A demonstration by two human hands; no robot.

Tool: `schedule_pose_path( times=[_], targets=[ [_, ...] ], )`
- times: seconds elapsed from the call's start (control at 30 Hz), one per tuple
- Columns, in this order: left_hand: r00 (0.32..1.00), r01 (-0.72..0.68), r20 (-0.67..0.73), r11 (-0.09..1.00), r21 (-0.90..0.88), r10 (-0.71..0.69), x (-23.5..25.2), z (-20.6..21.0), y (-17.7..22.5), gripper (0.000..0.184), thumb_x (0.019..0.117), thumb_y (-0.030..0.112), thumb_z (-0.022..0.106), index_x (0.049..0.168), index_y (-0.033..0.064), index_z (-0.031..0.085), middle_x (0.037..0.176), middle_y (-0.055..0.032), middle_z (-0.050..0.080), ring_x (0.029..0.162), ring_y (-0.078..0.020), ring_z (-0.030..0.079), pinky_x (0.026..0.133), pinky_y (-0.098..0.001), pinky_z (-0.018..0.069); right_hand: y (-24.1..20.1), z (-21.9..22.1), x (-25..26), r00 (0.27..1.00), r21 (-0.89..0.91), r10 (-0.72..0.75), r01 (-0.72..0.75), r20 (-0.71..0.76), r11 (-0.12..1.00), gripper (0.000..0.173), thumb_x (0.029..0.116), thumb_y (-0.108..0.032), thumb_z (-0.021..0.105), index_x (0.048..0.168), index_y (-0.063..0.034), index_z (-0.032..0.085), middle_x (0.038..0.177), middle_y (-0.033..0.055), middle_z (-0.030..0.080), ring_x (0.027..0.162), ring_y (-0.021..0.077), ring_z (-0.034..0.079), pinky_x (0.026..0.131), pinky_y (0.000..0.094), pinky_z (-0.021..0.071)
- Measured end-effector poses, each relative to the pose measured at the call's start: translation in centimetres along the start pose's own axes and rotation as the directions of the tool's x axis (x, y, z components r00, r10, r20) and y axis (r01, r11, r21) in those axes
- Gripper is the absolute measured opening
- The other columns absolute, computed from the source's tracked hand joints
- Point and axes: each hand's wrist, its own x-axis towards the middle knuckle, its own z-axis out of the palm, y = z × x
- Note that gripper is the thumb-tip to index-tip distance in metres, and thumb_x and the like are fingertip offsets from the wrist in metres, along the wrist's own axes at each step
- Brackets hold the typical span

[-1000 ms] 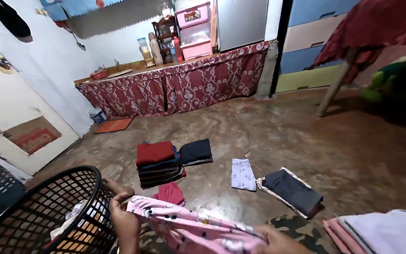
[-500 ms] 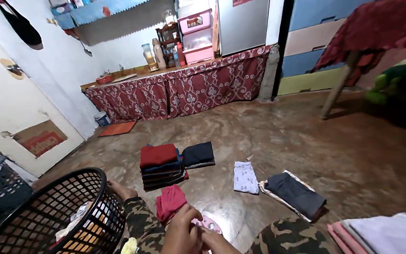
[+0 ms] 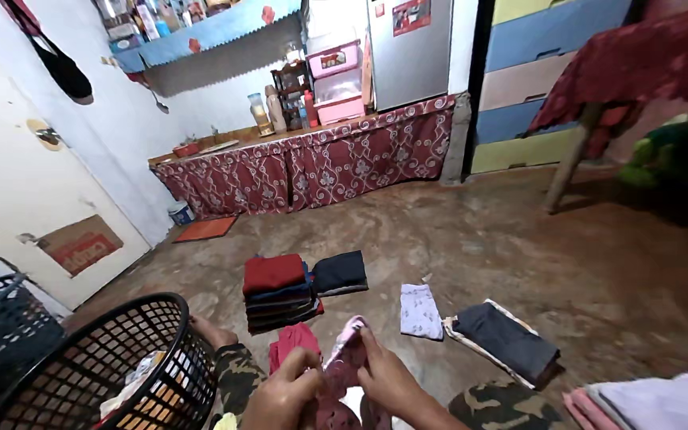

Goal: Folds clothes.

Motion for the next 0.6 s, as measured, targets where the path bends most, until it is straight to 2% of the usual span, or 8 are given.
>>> schedule_pose_path(
  times=[0.1,0.2,0.27,0.3,0.37,0.43,0.53,0.6],
  targets=[
    [0.996,-0.051,-0.065,0.999,0.018,0.052,0.3,-1.0,-0.4,0.019,0.0874,-0.001,0.057,0.086,0.0103,0.073,0.104,-0.0082,0.068,0.079,-0.0097,0.065,0.064,-0.0255,0.0568,0.4,-1.2,1.5,0.996,-0.043,-0.041,0.045,0.084,0.998,0.065,0.0984,-0.016,0.057,0.159,-0.0200,0.036,0.129,0.0176,0.067,0.113,0.0363,0.067,0.096,0.0601,0.0516],
    [0.995,-0.027,-0.087,0.982,0.184,0.044,1.2,-1.8,-1.0,0.018,0.0835,0.000,0.060,0.082,0.0119,0.073,0.104,-0.0064,0.070,0.074,-0.0149,0.068,0.059,-0.0339,0.0582,0.1,-2.4,2.0,0.980,-0.235,-0.031,0.078,0.196,0.969,0.048,0.0993,-0.020,0.057,0.147,-0.0227,0.053,0.117,0.0189,0.070,0.108,0.0406,0.067,0.090,0.0657,0.0507],
    [0.992,0.110,0.012,0.926,0.361,-0.122,2.1,-3.2,-2.3,0.017,0.0844,-0.002,0.066,0.086,0.0100,0.078,0.108,-0.0099,0.072,0.079,-0.0281,0.072,0.063,-0.0503,0.0602,0.1,-4.9,2.1,0.992,-0.331,-0.002,0.043,0.125,0.943,0.044,0.1005,-0.026,0.057,0.144,-0.0237,0.057,0.111,0.0207,0.072,0.104,0.0441,0.068,0.085,0.0679,0.0512],
    [0.949,0.213,0.117,0.871,0.443,-0.292,2.8,-4.4,-3.3,0.017,0.0896,0.001,0.065,0.094,0.0105,0.079,0.115,-0.0106,0.071,0.091,-0.0330,0.072,0.073,-0.0570,0.0591,0.3,-6.9,2.4,0.998,-0.378,0.013,0.013,0.067,0.926,0.041,0.1016,-0.029,0.056,0.143,-0.0246,0.058,0.112,0.0211,0.072,0.104,0.0449,0.068,0.084,0.0680,0.0511],
    [0.793,0.332,0.262,0.751,0.571,-0.550,4.4,-6.9,-6.4,0.023,0.0962,0.008,0.062,0.110,0.0163,0.078,0.129,-0.0088,0.067,0.112,-0.0351,0.067,0.089,-0.0616,0.0545,0.9,-11.8,3.1,0.999,-0.460,0.038,-0.051,-0.036,0.886,0.043,0.1027,-0.030,0.056,0.146,-0.0309,0.056,0.116,0.0213,0.071,0.107,0.0456,0.067,0.086,0.0683,0.0502],
    [0.754,0.364,0.261,0.715,0.597,-0.602,5.8,-9.3,-8.2,0.027,0.0985,0.009,0.059,0.116,0.0188,0.077,0.127,-0.0108,0.068,0.115,-0.0363,0.065,0.092,-0.0624,0.0525,0.5,-16.4,3.3,0.996,-0.537,0.025,-0.069,-0.088,0.841,0.050,0.1025,-0.026,0.058,0.150,-0.0372,0.050,0.117,0.0219,0.070,0.106,0.0466,0.067,0.085,0.0685,0.0499],
    [0.864,0.355,0.122,0.762,0.541,-0.489,8.1,-12.8,-6.8,0.028,0.0999,0.007,0.057,0.117,0.0174,0.076,0.119,-0.0140,0.071,0.110,-0.0389,0.067,0.092,-0.0660,0.0502,-3.5,-21.9,1.8,0.965,-0.589,-0.093,-0.072,-0.246,0.805,0.052,0.1027,-0.023,0.058,0.152,-0.0371,0.049,0.123,0.0218,0.068,0.109,0.0461,0.065,0.088,0.0670,0.0492],
    [0.967,0.255,-0.141,0.815,0.521,-0.212,9.0,-14.7,-5.6,0.025,0.0972,0.003,0.060,0.112,0.0140,0.077,0.110,-0.0147,0.073,0.097,-0.0394,0.070,0.081,-0.0675,0.0523,-5.3,-24.5,1.0,0.809,-0.593,-0.339,-0.015,-0.480,0.805,0.049,0.1012,-0.019,0.059,0.147,-0.0336,0.056,0.120,0.0216,0.068,0.102,0.0464,0.067,0.083,0.0680,0.0505]
  ],
)
